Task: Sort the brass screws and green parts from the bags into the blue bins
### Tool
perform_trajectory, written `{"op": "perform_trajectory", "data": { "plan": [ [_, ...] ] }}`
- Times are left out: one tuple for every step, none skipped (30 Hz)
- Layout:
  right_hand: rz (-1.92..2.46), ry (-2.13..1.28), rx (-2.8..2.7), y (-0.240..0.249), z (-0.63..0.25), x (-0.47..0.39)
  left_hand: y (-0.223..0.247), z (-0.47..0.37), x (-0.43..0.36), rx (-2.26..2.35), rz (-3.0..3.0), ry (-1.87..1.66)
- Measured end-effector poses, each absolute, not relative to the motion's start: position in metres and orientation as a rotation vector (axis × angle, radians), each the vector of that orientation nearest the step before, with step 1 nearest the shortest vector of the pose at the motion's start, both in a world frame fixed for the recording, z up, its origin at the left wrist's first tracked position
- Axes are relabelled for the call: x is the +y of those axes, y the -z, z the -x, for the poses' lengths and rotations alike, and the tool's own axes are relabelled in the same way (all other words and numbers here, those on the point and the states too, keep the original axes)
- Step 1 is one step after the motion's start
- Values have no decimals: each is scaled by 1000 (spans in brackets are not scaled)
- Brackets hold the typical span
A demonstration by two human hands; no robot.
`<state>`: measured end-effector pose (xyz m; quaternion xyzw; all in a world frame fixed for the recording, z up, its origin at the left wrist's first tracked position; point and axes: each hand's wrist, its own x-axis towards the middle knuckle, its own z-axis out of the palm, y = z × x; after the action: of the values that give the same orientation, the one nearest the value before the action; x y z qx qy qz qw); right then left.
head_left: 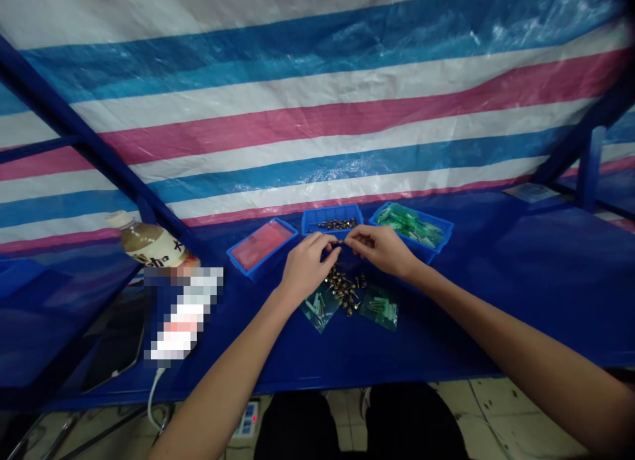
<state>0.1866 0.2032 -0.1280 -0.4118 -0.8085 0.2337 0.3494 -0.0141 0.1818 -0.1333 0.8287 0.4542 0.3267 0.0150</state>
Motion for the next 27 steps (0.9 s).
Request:
{"op": "perform_trajectory", "data": {
  "plan": [
    [1109, -474, -2075, 128, -187, 205, 133, 15, 182, 1444, -2570, -1016],
    [1162, -319, -2056, 129, -187, 207, 133, 15, 183, 1479, -2565, -1008],
    [1217, -164, -2048, 131, -187, 209, 132, 17, 184, 1515, -2566, -988],
    [1271, -23, -2056, 132, -186, 211, 132, 18, 185, 1551, -2569, -957],
    [1319, 89, -2080, 134, -185, 214, 133, 20, 187, 1587, -2574, -919],
    [1357, 166, -2115, 135, -184, 215, 133, 22, 188, 1619, -2578, -878],
    [1381, 205, -2153, 136, -183, 216, 134, 23, 190, 1646, -2580, -839],
    [1383, 213, -2192, 136, -182, 216, 134, 25, 191, 1664, -2582, -806],
    [1360, 195, -2232, 137, -181, 215, 135, 26, 192, 1676, -2584, -783],
    [1309, 159, -2280, 137, -181, 214, 136, 27, 193, 1680, -2586, -765],
    [1241, 108, -2340, 136, -181, 212, 136, 27, 193, 1678, -2590, -753],
    [1170, 49, -2403, 136, -181, 209, 137, 27, 194, 1674, -2593, -744],
    [1109, -11, -2466, 136, -182, 207, 138, 27, 194, 1669, -2595, -738],
    [1062, -65, -2524, 136, -182, 206, 138, 27, 193, 1666, -2594, -733],
    [1031, -110, -2569, 137, -182, 205, 138, 26, 193, 1664, -2591, -730],
    [1011, -143, -2601, 138, -182, 205, 138, 26, 193, 1663, -2586, -728],
    [997, -164, -2620, 139, -182, 205, 139, 26, 192, 1663, -2581, -729],
    [983, -174, -2632, 140, -181, 205, 139, 25, 192, 1663, -2575, -732],
    [969, -178, -2637, 141, -181, 206, 138, 25, 192, 1661, -2571, -738],
    [960, -180, -2633, 142, -180, 207, 138, 25, 192, 1659, -2565, -748],
    [956, -183, -2620, 142, -180, 207, 138, 24, 192, 1652, -2558, -763],
    [954, -187, -2602, 142, -180, 207, 138, 24, 192, 1634, -2545, -783],
    [952, -193, -2576, 141, -180, 208, 138, 23, 192, 1600, -2519, -808],
    [951, -199, -2543, 140, -180, 208, 138, 23, 193, 1556, -2479, -837],
    [950, -204, -2505, 140, -181, 208, 138, 22, 193, 1509, -2428, -864],
    [949, -208, -2466, 139, -182, 208, 137, 21, 193, 1472, -2373, -885],
    [944, -213, -2428, 138, -182, 208, 136, 20, 193, 1450, -2317, -898]
  ]
}}
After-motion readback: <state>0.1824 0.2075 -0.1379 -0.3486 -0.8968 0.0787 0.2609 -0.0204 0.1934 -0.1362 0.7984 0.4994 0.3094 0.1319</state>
